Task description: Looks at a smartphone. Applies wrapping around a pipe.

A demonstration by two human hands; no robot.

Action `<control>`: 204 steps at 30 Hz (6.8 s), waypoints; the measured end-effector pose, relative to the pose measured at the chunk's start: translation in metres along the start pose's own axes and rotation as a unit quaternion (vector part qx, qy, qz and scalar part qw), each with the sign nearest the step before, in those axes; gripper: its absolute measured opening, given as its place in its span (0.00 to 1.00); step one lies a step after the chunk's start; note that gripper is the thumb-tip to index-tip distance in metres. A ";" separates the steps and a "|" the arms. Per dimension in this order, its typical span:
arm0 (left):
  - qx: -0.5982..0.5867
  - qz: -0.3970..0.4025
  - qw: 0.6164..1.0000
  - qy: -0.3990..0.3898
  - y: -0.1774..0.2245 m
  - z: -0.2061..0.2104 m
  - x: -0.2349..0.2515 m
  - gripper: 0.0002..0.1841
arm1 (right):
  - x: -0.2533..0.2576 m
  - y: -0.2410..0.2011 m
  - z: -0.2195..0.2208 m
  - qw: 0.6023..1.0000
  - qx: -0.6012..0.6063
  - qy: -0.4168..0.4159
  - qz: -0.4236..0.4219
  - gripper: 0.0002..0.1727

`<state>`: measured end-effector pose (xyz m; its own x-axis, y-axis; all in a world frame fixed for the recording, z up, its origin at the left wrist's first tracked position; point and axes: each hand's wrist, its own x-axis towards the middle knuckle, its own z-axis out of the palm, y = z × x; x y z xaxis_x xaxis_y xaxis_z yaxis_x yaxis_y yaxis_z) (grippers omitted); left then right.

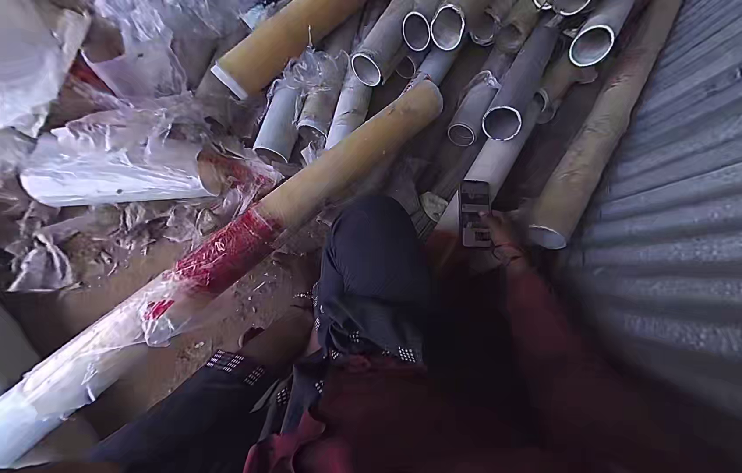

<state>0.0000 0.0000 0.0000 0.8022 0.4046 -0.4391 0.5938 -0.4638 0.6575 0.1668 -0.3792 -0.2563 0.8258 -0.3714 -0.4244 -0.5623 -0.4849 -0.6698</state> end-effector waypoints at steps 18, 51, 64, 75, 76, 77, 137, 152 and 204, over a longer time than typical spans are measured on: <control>0.315 0.209 0.921 0.089 -0.236 0.134 0.104 0.18 | 0.025 -0.004 -0.008 0.987 0.131 -0.068 0.060 0.26; 0.306 0.129 0.942 0.034 -0.207 0.128 0.095 0.21 | 0.026 -0.004 0.000 0.985 0.147 -0.058 0.070 0.25; 0.285 0.093 0.954 0.011 -0.204 0.136 0.119 0.24 | 0.021 -0.008 -0.003 0.980 0.168 -0.073 0.073 0.29; 0.274 0.085 0.958 -0.002 -0.200 0.134 0.120 0.25 | 0.025 -0.005 0.006 0.984 0.160 -0.003 0.080 0.25; 0.281 0.092 0.955 0.005 -0.208 0.134 0.119 0.24 | 0.026 -0.006 0.006 0.983 0.167 0.000 0.082 0.25; 0.296 0.107 0.949 0.020 -0.220 0.134 0.115 0.24 | 0.026 -0.006 0.006 0.982 0.170 0.007 0.082 0.24; 0.290 0.132 0.947 0.045 -0.213 0.131 0.102 0.21 | 0.021 -0.006 0.001 0.983 0.171 -0.041 0.060 0.26; 0.296 0.131 0.946 0.035 -0.204 0.127 0.095 0.21 | 0.021 -0.005 0.002 0.980 0.180 -0.025 0.080 0.26; -0.159 0.351 0.912 0.142 -0.194 0.086 0.080 0.22 | -0.176 -0.146 0.121 0.828 0.061 -0.191 -0.524 0.17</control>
<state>-0.0455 0.0546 -0.2151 0.9023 0.3046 0.3049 -0.1438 -0.4542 0.8792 0.1085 -0.1466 -0.1575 0.8243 0.4909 0.2820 0.4597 -0.2897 -0.8395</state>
